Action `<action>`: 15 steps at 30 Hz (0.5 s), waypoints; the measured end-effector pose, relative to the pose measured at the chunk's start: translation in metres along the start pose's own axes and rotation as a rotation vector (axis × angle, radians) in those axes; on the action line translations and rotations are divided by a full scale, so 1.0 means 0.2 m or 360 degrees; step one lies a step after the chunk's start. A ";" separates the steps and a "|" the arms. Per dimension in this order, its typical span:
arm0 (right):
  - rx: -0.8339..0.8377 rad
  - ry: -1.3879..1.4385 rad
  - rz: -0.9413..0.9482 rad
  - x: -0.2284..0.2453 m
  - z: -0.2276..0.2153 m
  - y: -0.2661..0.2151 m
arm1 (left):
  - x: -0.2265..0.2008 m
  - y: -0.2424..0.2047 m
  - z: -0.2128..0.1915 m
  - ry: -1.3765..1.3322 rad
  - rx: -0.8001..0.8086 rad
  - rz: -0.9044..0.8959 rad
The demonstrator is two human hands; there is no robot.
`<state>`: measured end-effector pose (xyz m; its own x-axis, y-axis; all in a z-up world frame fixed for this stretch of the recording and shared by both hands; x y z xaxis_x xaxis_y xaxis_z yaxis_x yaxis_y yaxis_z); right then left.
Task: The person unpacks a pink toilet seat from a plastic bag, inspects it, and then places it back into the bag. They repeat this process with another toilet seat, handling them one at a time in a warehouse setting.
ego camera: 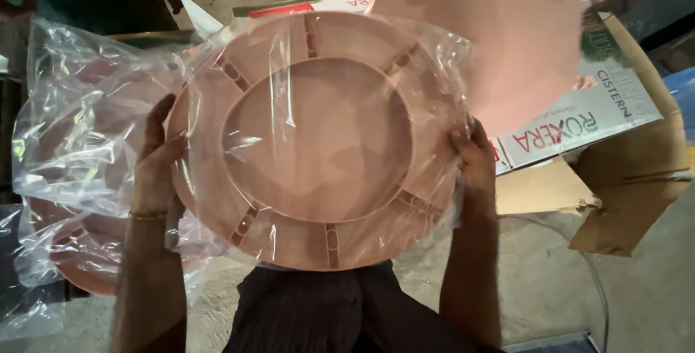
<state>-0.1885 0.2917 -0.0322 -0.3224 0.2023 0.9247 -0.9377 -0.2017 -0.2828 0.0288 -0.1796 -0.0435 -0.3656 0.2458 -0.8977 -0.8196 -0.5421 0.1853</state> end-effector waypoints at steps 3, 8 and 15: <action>-0.0066 -0.0088 -0.0015 0.00 -0.06 -0.01 | -0.02 0.02 0.10 0.0019 -0.0041 -0.0032; 0.0205 0.0127 -0.0071 -0.01 -0.02 -0.02 | 0.00 0.04 0.14 0.0048 -0.0209 -0.0137; 0.0256 -0.0265 -0.0175 0.01 -0.06 0.19 | 0.18 0.02 -0.02 0.0205 -0.0436 -0.0214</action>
<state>-0.2259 0.2953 -0.0436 -0.1811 0.0736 0.9807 -0.9292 -0.3394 -0.1461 0.0143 -0.1755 -0.0764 -0.1890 0.2355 -0.9533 -0.7011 -0.7121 -0.0369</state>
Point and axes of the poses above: each hand's wrist, its own y-axis towards the middle knuckle, its own z-axis out of the palm, x = y × z, the point moved 10 cm from there along y, towards the middle knuckle, and after that the axes turned 10 degrees about z, right-handed, at the moved point
